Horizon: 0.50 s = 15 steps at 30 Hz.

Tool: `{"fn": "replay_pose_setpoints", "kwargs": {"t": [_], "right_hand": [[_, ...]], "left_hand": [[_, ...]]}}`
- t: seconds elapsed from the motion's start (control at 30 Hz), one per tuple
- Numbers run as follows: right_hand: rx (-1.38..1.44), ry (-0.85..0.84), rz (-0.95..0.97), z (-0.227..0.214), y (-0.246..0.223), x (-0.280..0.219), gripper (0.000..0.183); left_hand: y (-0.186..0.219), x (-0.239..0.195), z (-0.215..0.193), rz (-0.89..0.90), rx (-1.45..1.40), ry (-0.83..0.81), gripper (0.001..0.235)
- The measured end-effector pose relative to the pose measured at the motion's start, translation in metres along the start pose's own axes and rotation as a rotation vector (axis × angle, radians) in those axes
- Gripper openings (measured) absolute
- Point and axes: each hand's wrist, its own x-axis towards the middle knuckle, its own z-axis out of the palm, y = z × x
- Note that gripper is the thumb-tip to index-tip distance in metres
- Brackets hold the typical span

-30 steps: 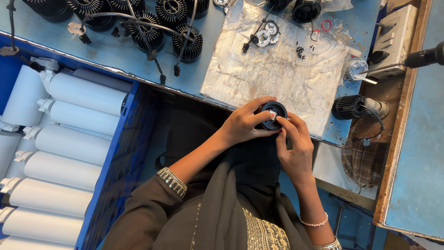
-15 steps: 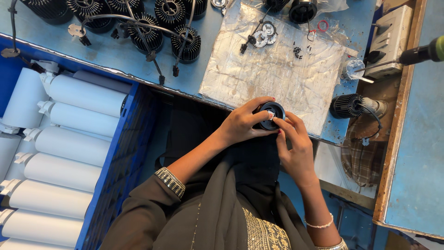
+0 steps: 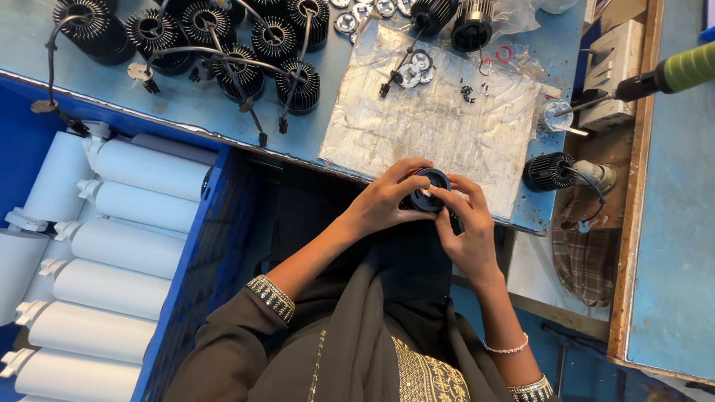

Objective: The person picks up a black cylindrical heat sink component and inserts a small white rectangular piece into its center. They then place a circular metal disc over the opening and press it into place, completing the assembly of one unit.

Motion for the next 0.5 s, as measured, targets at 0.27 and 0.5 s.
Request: {"fn": "replay_pose_setpoints", "kwargs": {"t": [0.27, 0.5], "right_hand": [[-0.091, 0.035, 0.003, 0.002, -0.004, -0.001, 0.038], [-0.220, 0.066, 0.032, 0.007, -0.011, -0.001, 0.025]], "left_hand": [[0.012, -0.008, -0.016, 0.108, 0.260, 0.006, 0.048], [0.028, -0.001, -0.025, 0.117, 0.417, -0.099, 0.040]]}}
